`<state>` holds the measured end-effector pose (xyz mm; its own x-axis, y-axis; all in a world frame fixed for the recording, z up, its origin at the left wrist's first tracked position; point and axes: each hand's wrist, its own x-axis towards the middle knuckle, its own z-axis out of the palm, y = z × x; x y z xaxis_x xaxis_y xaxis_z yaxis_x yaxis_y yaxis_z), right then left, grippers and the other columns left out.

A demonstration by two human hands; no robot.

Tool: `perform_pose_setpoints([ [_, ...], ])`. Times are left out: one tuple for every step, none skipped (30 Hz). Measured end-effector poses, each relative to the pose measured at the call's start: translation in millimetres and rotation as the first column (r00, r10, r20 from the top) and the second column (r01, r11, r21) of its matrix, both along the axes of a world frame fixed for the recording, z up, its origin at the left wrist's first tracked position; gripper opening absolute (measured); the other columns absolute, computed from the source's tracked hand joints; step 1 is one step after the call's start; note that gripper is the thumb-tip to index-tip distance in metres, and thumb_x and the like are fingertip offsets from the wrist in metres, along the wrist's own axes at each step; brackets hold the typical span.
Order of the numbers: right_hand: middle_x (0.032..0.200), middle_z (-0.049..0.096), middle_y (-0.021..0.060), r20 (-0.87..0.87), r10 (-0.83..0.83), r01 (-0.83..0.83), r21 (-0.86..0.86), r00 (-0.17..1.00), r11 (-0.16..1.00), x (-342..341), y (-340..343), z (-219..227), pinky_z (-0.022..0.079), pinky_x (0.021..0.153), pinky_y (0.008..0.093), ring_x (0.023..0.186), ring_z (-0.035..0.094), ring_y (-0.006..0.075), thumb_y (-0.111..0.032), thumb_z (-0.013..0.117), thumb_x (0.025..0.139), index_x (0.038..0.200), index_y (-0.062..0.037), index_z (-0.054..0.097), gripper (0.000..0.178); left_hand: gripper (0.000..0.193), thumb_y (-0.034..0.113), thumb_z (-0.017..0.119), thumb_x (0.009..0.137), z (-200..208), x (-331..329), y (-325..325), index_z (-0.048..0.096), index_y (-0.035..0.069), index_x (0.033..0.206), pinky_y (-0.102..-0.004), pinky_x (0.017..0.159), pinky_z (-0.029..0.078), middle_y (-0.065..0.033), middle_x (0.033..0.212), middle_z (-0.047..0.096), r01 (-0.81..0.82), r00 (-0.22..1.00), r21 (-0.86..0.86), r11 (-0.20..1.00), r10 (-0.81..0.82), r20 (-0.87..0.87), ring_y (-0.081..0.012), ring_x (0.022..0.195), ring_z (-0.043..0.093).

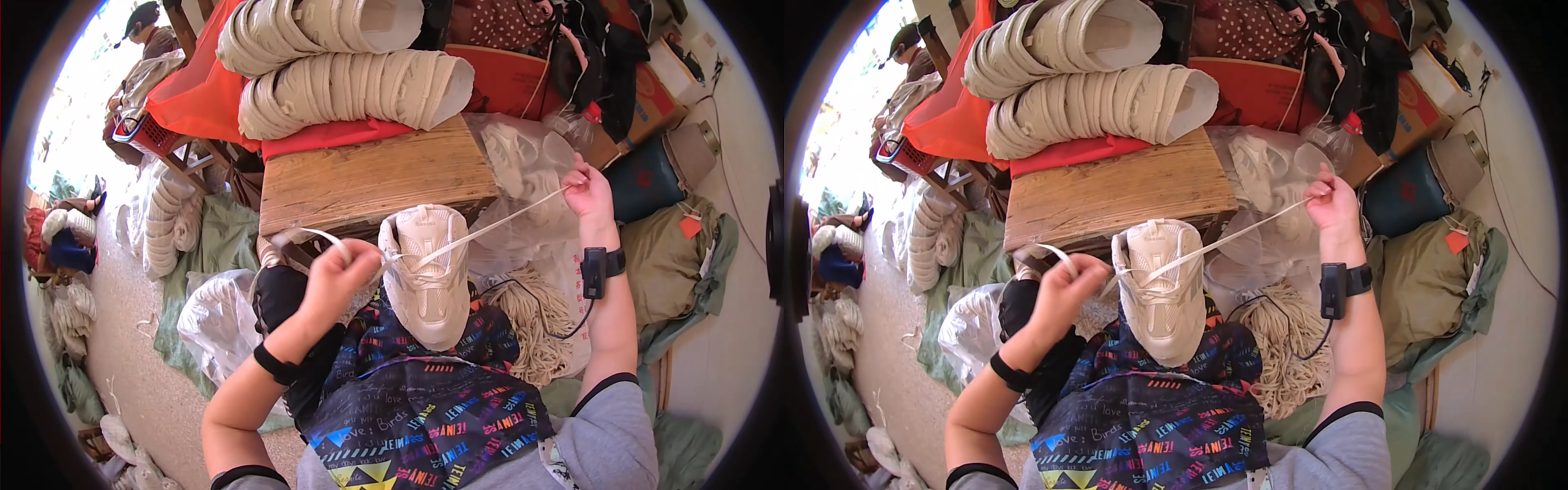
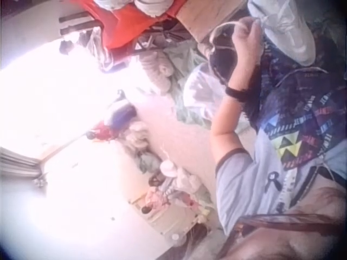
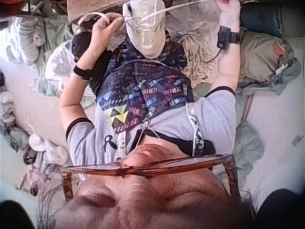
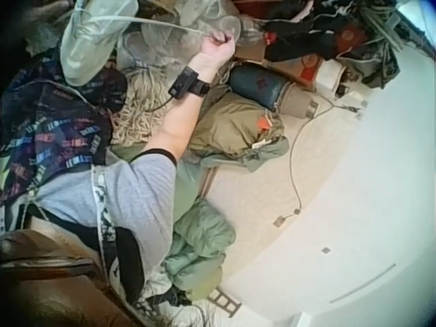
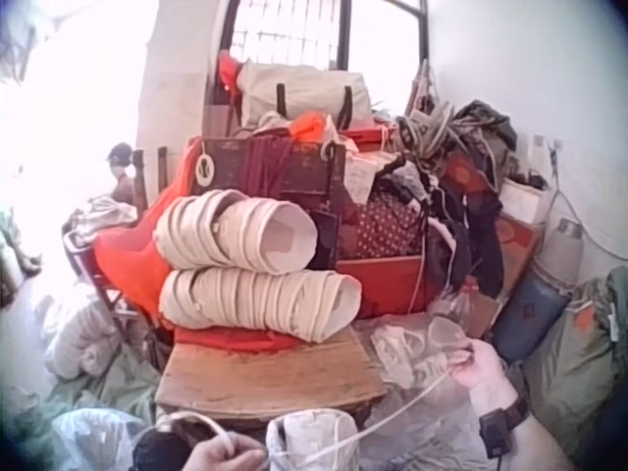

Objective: Insert shoe laces into a white shoe upper during manufacturing assembly.

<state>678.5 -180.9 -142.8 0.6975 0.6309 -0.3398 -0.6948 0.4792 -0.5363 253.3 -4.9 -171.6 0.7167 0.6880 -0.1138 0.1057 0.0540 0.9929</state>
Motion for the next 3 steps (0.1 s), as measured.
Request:
perform_pose_setpoints([
  [0.067,0.047,-0.0037,0.042,-0.006,0.007,-0.023,0.999,1.0,-3,-2,2,0.038,0.048,0.0238,0.051,0.041,0.0085,-0.014,0.046,0.101,0.109,-0.0042,0.056,0.017,0.01,0.012,0.066,0.092,-3,2,-5,0.069,0.006,0.099,-0.0224,0.062,0.038,0.0037,0.072,0.047,0.085,0.996,0.184,0.979,-0.087,0.003,-0.0088,0.064,0.044],
  [0.067,0.048,-0.0033,0.085,-0.011,0.015,-0.046,0.996,0.999,-7,-4,3,0.037,0.046,0.0233,0.052,0.042,0.0087,-0.015,0.047,0.101,0.113,-0.0044,0.056,0.019,0.017,0.005,0.069,0.088,-3,2,-2,0.069,0.009,0.105,-0.0241,0.062,0.038,0.0026,0.078,0.049,0.176,0.982,0.467,0.867,-0.185,-0.026,-0.0108,0.069,0.045],
  [0.067,0.05,-0.0021,0.107,0.154,-0.151,-0.036,0.982,0.988,-14,-9,2,0.04,0.047,0.0252,0.05,0.042,0.0117,-0.019,0.054,0.098,0.114,-0.0043,0.055,0.022,0.015,0.009,0.068,0.09,1,4,-5,0.071,0.011,0.105,-0.0246,0.064,0.039,0.0007,0.089,0.05,0.256,0.965,0.467,0.846,-0.254,-0.068,-0.011,0.073,0.046],
])
